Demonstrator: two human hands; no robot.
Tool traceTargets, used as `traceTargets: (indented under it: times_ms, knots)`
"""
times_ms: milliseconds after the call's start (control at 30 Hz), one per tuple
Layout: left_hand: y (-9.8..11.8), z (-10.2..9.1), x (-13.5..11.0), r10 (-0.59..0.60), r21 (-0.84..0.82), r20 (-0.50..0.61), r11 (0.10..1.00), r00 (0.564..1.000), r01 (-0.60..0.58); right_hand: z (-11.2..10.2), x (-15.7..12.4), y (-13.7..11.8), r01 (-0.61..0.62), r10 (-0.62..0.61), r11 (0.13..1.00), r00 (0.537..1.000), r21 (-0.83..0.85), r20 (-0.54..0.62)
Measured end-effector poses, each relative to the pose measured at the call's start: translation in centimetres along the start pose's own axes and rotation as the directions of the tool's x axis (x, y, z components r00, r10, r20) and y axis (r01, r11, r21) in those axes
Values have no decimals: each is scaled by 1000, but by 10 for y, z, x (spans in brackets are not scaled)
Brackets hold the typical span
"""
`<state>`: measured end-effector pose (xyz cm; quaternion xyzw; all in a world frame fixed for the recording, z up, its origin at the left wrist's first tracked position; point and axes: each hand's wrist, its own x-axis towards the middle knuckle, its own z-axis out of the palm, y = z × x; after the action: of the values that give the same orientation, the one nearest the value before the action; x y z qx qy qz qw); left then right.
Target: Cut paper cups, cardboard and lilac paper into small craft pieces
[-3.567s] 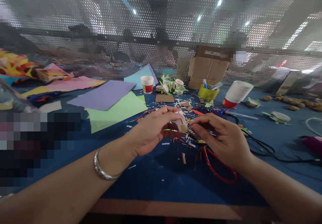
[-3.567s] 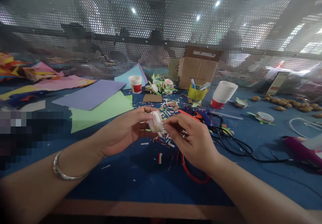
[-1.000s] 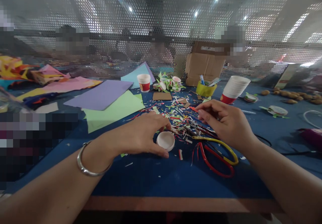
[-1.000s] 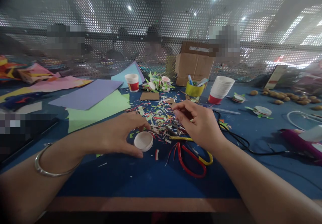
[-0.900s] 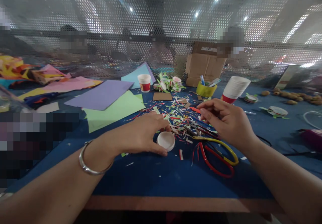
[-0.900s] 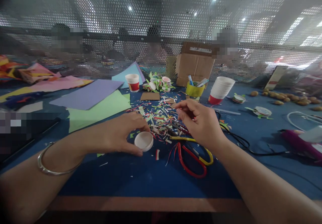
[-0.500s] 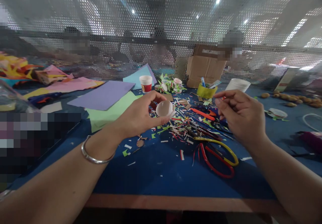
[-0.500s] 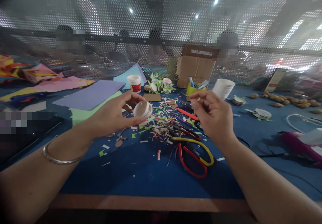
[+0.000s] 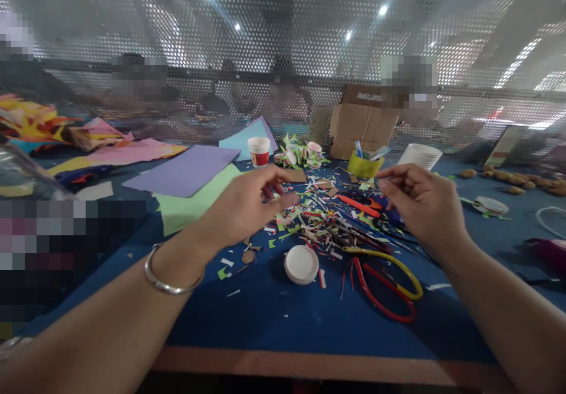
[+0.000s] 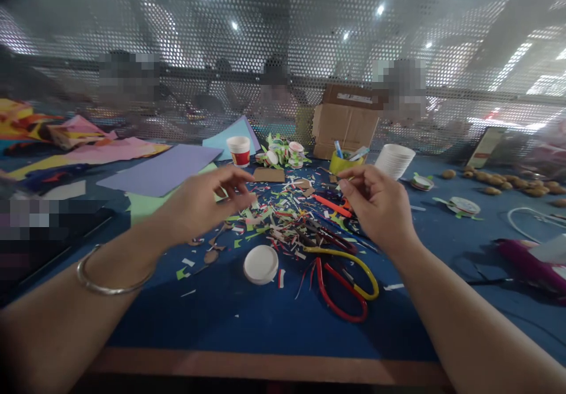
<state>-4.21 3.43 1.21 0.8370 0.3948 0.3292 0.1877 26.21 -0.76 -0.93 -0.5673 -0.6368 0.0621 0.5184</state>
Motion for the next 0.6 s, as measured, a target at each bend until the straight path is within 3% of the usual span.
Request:
traceTargets:
  times_ms: [67,133,300,433,500,600]
  knots:
    - [-11,-4,8,-5,-32,-270,999,963,-4,-1,2,2,-17,17,1000,1000,4,-4]
    - [-22,-6,14,-24,-70,-395,998,918,-4,-2,5,5,-26,26,1000,999,12,-18]
    - [-39,-4,20,-110,-115,-388,991,915,71,-9,13,13,-44,48,998,993,45,-105]
    - [-56,-9,25,-188,-137,-477,981,859,139,-15,18,19,-52,64,996,978,67,-200]
    - [-63,-9,27,-214,-135,-433,976,876,172,-16,21,22,-55,74,995,972,88,-225]
    - [-65,-4,26,-215,-79,-257,976,942,201,-16,24,27,-70,96,991,968,117,-232]
